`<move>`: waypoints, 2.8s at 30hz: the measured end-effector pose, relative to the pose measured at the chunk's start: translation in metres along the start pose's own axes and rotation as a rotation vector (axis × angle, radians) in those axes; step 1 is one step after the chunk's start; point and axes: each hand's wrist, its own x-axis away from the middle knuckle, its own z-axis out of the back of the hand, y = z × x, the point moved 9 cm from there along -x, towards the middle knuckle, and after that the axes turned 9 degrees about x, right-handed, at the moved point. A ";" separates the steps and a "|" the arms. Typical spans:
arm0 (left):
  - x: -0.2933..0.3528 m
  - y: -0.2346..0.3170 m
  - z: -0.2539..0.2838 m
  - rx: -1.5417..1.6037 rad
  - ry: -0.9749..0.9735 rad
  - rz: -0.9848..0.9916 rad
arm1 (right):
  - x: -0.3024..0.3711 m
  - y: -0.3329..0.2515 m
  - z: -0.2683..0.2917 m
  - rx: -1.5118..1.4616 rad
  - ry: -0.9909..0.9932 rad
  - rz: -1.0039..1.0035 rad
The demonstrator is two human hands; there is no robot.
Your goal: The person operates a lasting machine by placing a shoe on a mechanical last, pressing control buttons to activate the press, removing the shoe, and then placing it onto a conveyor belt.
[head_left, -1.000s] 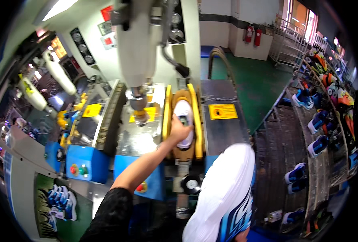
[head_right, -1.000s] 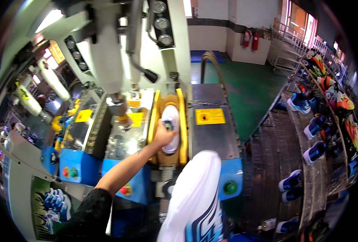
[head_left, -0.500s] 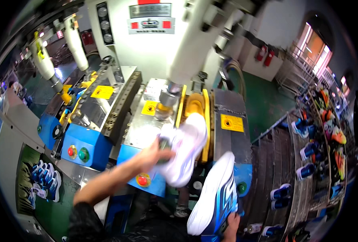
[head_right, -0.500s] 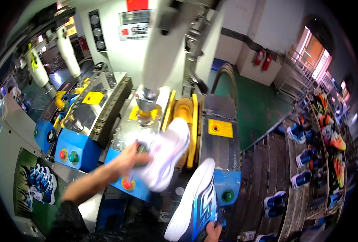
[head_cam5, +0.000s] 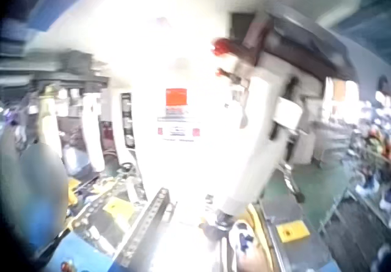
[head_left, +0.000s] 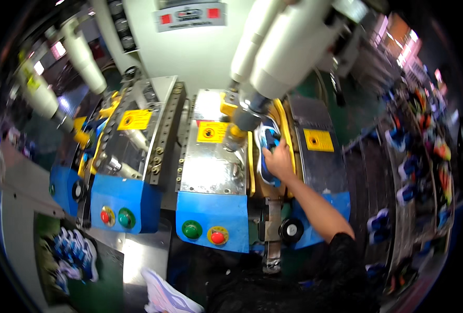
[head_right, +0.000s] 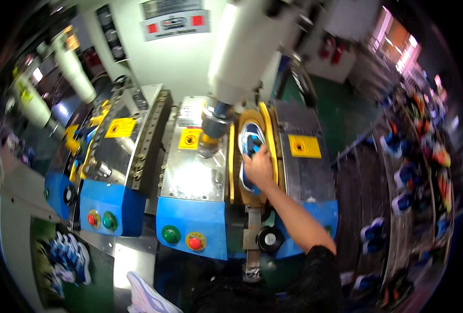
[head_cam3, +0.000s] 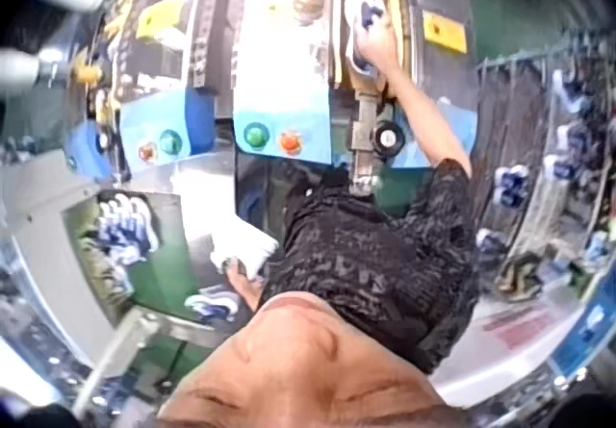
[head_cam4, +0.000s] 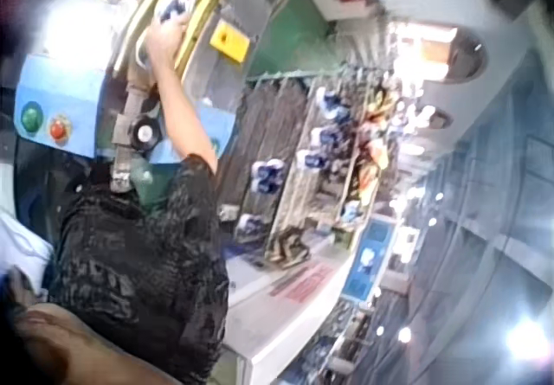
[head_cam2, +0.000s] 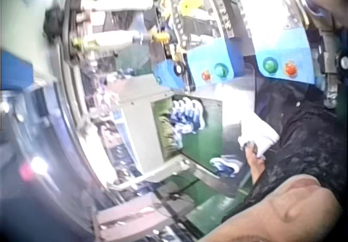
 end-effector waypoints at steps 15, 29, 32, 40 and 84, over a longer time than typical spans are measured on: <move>-0.095 -0.015 -0.039 -0.161 -0.377 0.045 | -0.002 0.004 0.025 0.079 -0.146 -0.131; -0.107 -0.015 -0.047 -0.001 -0.412 0.302 | 0.238 -0.263 -0.067 -0.025 -0.256 0.873; -0.087 0.007 -0.038 0.191 -0.296 0.173 | 0.266 -0.280 -0.012 -0.412 -0.179 0.860; 0.024 0.083 -0.027 -0.306 -0.459 -0.436 | 0.530 -0.222 -0.057 -1.108 -2.251 -0.324; 0.410 -0.101 0.130 0.069 -3.136 -0.741 | 1.111 0.199 0.691 -0.653 1.627 -0.243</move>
